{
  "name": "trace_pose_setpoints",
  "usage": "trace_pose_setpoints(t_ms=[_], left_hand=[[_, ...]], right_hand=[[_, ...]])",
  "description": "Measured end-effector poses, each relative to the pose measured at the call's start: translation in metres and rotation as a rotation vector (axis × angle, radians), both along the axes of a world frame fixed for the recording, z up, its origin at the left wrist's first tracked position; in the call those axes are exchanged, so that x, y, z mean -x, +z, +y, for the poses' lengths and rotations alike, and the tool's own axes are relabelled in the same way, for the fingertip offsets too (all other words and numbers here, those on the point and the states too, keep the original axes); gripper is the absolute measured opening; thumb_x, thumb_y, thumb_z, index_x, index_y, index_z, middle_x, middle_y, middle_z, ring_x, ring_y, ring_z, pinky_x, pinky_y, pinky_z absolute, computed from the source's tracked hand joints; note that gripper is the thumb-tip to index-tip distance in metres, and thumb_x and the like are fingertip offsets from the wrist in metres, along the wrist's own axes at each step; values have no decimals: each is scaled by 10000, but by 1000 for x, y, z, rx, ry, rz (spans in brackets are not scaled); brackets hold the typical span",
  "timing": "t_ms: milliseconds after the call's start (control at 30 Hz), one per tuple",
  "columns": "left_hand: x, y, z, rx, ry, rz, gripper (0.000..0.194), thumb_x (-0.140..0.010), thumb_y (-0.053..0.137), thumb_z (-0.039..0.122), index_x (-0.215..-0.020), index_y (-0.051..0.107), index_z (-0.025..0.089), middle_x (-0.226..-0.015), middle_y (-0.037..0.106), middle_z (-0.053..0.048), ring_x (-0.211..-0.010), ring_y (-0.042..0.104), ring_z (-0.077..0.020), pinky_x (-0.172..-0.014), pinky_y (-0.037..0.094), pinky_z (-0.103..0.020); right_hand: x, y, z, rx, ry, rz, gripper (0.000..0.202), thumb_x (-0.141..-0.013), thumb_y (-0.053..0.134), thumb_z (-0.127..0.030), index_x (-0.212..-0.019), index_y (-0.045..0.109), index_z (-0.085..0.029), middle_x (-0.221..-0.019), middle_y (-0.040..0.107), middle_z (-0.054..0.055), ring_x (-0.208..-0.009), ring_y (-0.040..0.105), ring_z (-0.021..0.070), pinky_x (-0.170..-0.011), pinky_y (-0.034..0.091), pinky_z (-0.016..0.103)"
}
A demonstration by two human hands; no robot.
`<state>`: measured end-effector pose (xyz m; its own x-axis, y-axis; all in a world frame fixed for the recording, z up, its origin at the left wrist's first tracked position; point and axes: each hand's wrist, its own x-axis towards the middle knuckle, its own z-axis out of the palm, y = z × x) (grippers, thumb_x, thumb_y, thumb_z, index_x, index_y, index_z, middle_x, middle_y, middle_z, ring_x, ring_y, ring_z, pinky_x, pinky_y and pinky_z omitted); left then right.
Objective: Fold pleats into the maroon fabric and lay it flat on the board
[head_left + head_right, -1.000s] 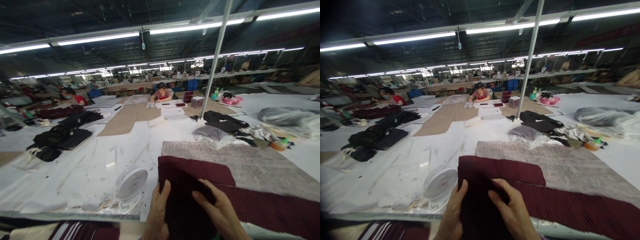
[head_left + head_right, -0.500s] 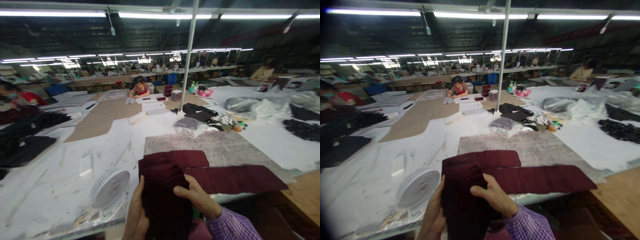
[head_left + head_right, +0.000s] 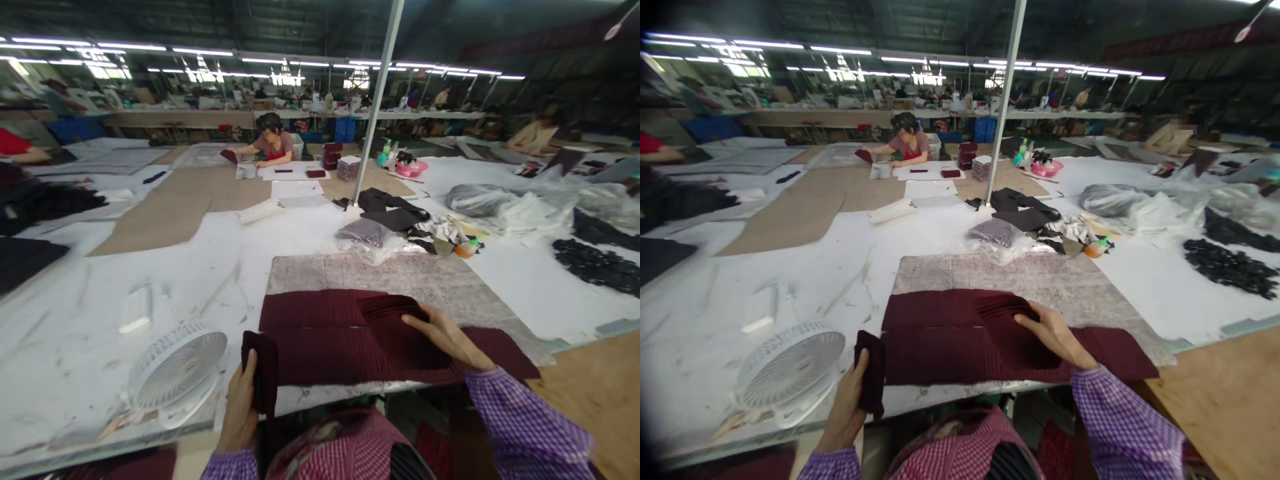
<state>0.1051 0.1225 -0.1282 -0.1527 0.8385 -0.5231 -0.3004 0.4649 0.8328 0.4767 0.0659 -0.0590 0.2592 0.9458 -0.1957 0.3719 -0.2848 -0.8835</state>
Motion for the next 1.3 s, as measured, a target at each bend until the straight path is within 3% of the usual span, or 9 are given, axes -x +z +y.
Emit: trace_pose_setpoints(t_ms=[67,200,367,467,567,667,767,967,1300], left_hand=[[-8,-11,0,-27,7,64,303,-763,668,366,-983,650,158,-893,730,-84,-904,674,-237,-816,542,-344],[-17,-35,7,-82,-5,270,321,-772,646,389,-988,652,152,-990,720,-102,-947,655,-244,-852,510,-355],[-10,-70,19,-69,-65,746,260,-856,513,379,-924,620,152,-980,664,-101,-1034,578,-252,-956,383,-438],[-7,-94,22,-23,-134,1017,251,-868,479,360,-923,604,149,-806,626,-64,-840,594,-243,-851,397,-447],[-11,-117,18,-36,-167,1253,334,-892,401,383,-993,598,133,-819,618,-97,-791,572,-254,-746,387,-391],[-16,-138,16,-73,-167,1442,414,-910,323,407,-1026,596,119,-891,627,-146,-836,559,-277,-695,355,-355],[-16,-153,17,-90,-159,1575,436,-921,286,406,-1028,596,119,-882,637,-142,-798,557,-262,-658,339,-339],[-10,-167,17,-122,-173,1732,386,-927,312,400,-999,594,146,-836,644,-102,-741,560,-225,-614,332,-316],[-7,-174,16,-150,-180,1846,330,-927,341,370,-974,584,152,-779,618,-73,-690,547,-205,-573,319,-301]], right_hand=[[-27,-11,7,29,-20,-57,424,-702,690,-472,-998,660,-169,-990,718,85,-978,627,319,-886,485,421],[-59,-21,24,143,12,-112,379,-683,689,-478,-897,676,-166,-865,738,118,-797,665,355,-719,521,448],[-70,-20,42,220,286,-19,318,-719,659,-454,-850,698,-167,-868,736,60,-853,655,307,-794,505,400],[-75,-22,53,290,430,44,344,-758,614,-460,-899,701,-159,-880,733,45,-867,657,280,-784,513,377],[-84,-27,71,367,574,77,331,-787,594,-441,-952,702,-174,-932,729,42,-881,662,252,-760,520,341],[-95,-46,100,435,701,21,247,-773,654,-374,-898,706,-168,-914,726,37,-853,663,217,-773,517,329],[-105,-78,131,484,769,-119,205,-821,654,-306,-928,669,-131,-898,703,40,-808,657,181,-774,518,362],[-117,-133,162,498,800,-425,210,-900,574,-316,-978,623,-127,-969,652,43,-888,625,190,-814,507,394],[-119,-156,176,516,897,-731,233,-900,569,-334,-1026,605,-141,-1018,630,55,-897,611,190,-809,504,396]])
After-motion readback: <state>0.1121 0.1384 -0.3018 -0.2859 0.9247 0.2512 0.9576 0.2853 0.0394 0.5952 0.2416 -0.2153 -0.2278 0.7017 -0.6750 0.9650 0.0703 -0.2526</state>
